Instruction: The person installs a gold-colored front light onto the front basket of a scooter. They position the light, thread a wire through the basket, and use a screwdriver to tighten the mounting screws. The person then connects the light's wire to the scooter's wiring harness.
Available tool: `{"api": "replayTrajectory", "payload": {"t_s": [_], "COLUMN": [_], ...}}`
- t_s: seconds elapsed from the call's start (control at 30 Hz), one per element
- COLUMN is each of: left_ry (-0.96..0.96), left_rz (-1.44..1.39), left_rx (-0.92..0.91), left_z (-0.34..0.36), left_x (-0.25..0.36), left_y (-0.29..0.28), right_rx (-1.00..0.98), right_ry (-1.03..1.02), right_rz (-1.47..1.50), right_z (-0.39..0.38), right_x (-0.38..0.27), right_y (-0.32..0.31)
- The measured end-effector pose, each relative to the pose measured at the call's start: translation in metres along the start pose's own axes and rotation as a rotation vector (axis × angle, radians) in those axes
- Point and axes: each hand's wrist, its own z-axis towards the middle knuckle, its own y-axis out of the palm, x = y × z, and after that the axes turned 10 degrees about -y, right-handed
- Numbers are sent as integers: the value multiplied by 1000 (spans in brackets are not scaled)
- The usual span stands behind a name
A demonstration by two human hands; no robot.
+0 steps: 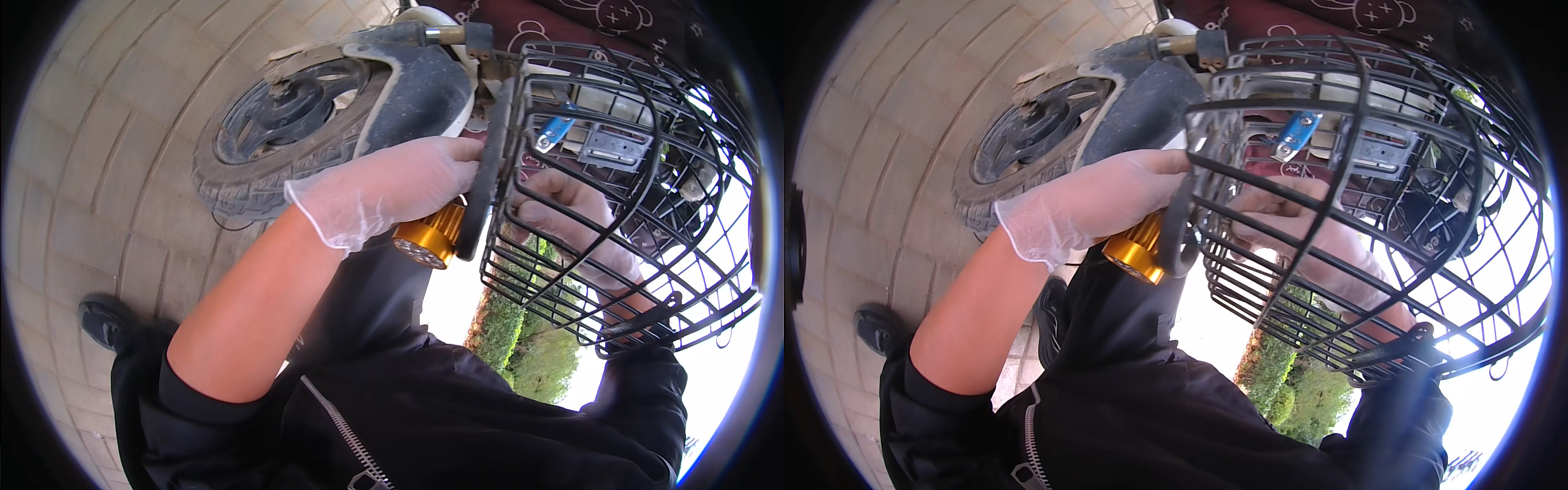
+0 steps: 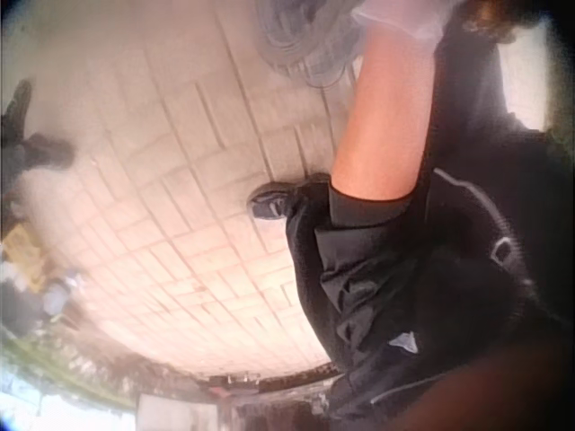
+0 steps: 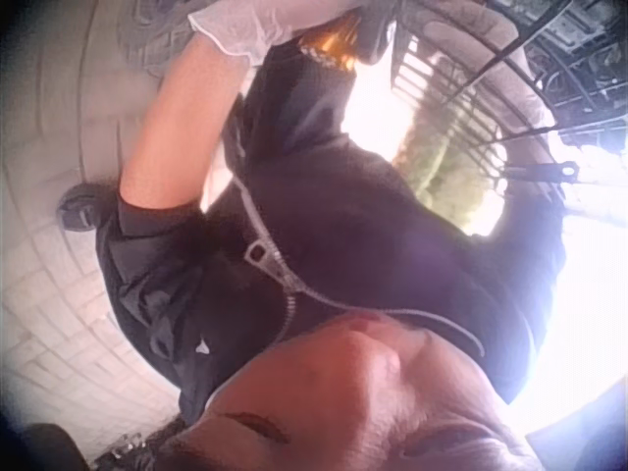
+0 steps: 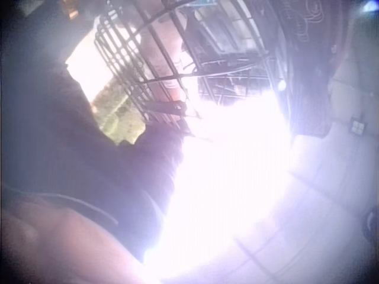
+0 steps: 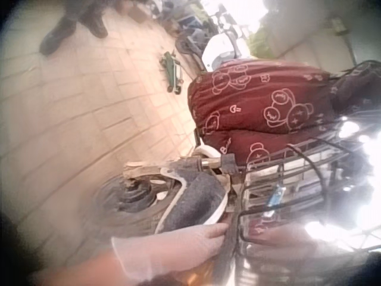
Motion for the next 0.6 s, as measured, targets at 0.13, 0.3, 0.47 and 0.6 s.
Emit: {"api": "replayTrajectory", "payload": {"t_s": [0.13,0.3,0.47,0.6], "left_ry": [-3,116,143,119], "left_rz": [76,148,154,107], "left_rx": [-21,-16,-14,-40], "left_z": [2,14,20,19], "left_x": [-3,-11,-12,-12], "left_y": [-5,-9,-10,-11], "right_rx": [26,-22,-58,-62], "right_ry": [-73,8,-10,-25], "right_rz": [-259,-162,-100,-112], "right_z": [-4,-1,1,1], "right_x": [-10,-15,-10,-9], "right_y": [5,1,-4,-7]}}
